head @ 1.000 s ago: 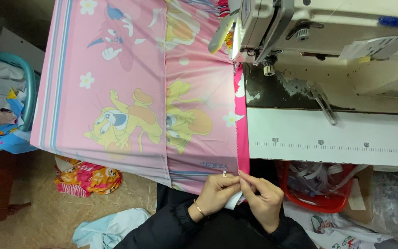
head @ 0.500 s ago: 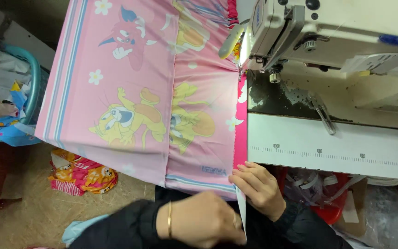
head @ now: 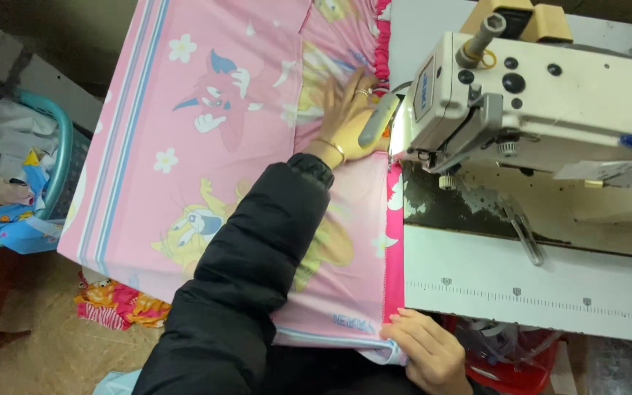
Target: Sewing a white strip onto the edge of a pink patterned fabric using an industrial sewing machine.
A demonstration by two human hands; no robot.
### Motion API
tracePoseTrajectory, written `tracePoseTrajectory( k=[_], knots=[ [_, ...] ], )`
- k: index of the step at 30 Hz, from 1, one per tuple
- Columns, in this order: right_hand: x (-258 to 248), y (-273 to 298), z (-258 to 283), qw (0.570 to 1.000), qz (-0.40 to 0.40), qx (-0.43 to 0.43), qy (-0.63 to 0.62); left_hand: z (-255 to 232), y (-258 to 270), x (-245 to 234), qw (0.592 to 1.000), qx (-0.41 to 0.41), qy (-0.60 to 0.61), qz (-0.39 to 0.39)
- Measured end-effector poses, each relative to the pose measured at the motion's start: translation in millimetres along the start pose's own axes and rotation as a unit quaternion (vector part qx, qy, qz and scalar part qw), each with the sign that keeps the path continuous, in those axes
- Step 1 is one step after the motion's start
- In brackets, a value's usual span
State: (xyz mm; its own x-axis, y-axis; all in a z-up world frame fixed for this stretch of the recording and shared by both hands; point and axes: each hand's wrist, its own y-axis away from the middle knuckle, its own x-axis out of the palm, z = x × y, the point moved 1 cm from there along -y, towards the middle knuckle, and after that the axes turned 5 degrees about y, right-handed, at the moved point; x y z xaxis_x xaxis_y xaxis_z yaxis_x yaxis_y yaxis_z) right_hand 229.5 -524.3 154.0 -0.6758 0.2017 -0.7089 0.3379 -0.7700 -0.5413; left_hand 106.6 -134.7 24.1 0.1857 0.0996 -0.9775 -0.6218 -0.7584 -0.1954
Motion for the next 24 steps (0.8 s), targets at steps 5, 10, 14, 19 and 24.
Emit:
tracePoseTrajectory(
  k=[5,10,14,19,24],
  knots=[
    [13.9,-16.0,5.1,0.997,-0.051,0.051,0.019,-26.4,-12.4,-33.7,0.982,-0.032,0.132,-0.133],
    [17.2,-38.7,-9.7,0.995,-0.056,0.086,0.008,-13.9,-64.5,-41.2,0.988,-0.018,0.096,-0.116],
    [19.2,-46.0,-30.7,0.993,0.009,0.098,-0.058,-1.6,-89.8,-41.8,0.987,0.018,0.058,-0.149],
    [15.4,-59.3,-50.6,0.986,0.08,0.111,-0.096,14.2,-114.1,-26.0,0.985,0.03,0.044,-0.162],
    [15.5,-76.2,-60.5,0.986,0.067,0.126,-0.088,21.6,-130.9,-19.5,0.982,0.041,0.045,-0.181]
  ],
)
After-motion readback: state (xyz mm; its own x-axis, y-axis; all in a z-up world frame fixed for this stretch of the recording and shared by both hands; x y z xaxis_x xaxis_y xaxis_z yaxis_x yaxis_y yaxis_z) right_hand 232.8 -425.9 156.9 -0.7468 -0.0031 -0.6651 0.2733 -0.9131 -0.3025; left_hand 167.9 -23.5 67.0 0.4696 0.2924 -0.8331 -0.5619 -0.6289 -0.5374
